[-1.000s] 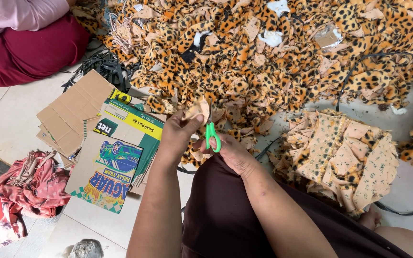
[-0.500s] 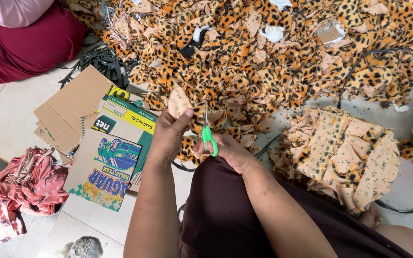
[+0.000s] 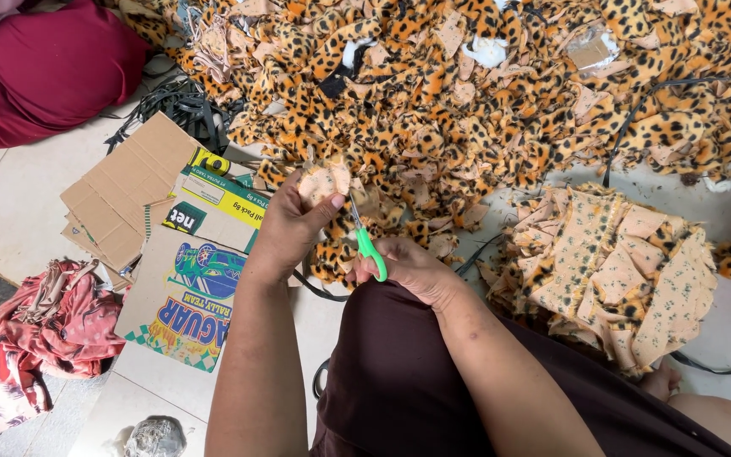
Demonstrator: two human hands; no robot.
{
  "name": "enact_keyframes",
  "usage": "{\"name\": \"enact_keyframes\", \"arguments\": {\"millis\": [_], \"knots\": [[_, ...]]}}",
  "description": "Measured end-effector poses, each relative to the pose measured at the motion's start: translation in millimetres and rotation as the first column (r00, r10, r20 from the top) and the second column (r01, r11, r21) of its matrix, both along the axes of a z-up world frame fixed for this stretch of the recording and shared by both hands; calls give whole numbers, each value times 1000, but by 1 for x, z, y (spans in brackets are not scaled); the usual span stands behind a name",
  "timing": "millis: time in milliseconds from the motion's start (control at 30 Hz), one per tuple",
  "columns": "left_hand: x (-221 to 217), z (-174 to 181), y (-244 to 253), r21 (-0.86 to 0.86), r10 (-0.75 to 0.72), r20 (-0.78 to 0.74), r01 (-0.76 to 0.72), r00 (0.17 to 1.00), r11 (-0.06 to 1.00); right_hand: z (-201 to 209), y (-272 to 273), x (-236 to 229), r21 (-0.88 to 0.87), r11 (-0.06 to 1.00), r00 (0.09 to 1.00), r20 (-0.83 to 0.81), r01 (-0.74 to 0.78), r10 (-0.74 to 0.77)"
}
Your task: The person sits on the floor and uses green-handled scissors to cut a large pile of leopard-print fabric into smaller pieces. The person repeatedly picks up sections of the fabric, cuts them, and places the cut pieces back onto the pile.
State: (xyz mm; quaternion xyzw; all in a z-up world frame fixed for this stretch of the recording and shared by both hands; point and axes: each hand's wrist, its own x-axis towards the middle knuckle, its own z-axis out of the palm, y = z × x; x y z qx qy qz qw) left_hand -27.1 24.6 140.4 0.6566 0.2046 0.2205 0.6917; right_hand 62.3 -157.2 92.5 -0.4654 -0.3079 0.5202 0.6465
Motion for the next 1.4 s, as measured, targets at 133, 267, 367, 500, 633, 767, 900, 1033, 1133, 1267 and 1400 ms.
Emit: {"name": "enact_keyframes", "arguments": {"millis": [133,267,367,500,633,767,900,1033,1133,1267,1400], "knots": [[0,9,3,-14,-5,-4,5,1000,1000,17,1,1,3,1000,1000,6,-9,9],[-3,10,0,-5,-65,-51,65,997,998,19,4,6,-6,998,997,-26,-66,66],[-6,2,8,0,-78,-80,78,994,997,18,3,3,-7,1000,999,-42,-28,27],[-1,8,10,59,-3,-115,10,993,998,31,2,-1,-54,998,999,38,16,-14],[5,51,-15,65,97,-113,-90,989,994,5,7,6,-118,992,999,-5,42,-43],[4,23,-7,14,218,-181,-219,959,976,-5,4,8,-118,979,981,-83,164,-174],[6,53,-24,148,309,-239,-280,920,948,-5,-10,11,-68,898,900,21,436,-435],[9,12,-9,42,287,-198,-284,937,958,14,-30,12,-87,824,828,56,560,-557],[20,-4,-21,-63,245,-172,-259,954,964,38,-44,16,-103,791,796,29,604,-604],[56,39,-102,61,-72,-201,86,977,994,59,-83,38,75,772,769,64,631,-636],[73,53,-167,107,-326,-137,342,935,934,122,-138,67,5,841,823,201,541,-530]]}}
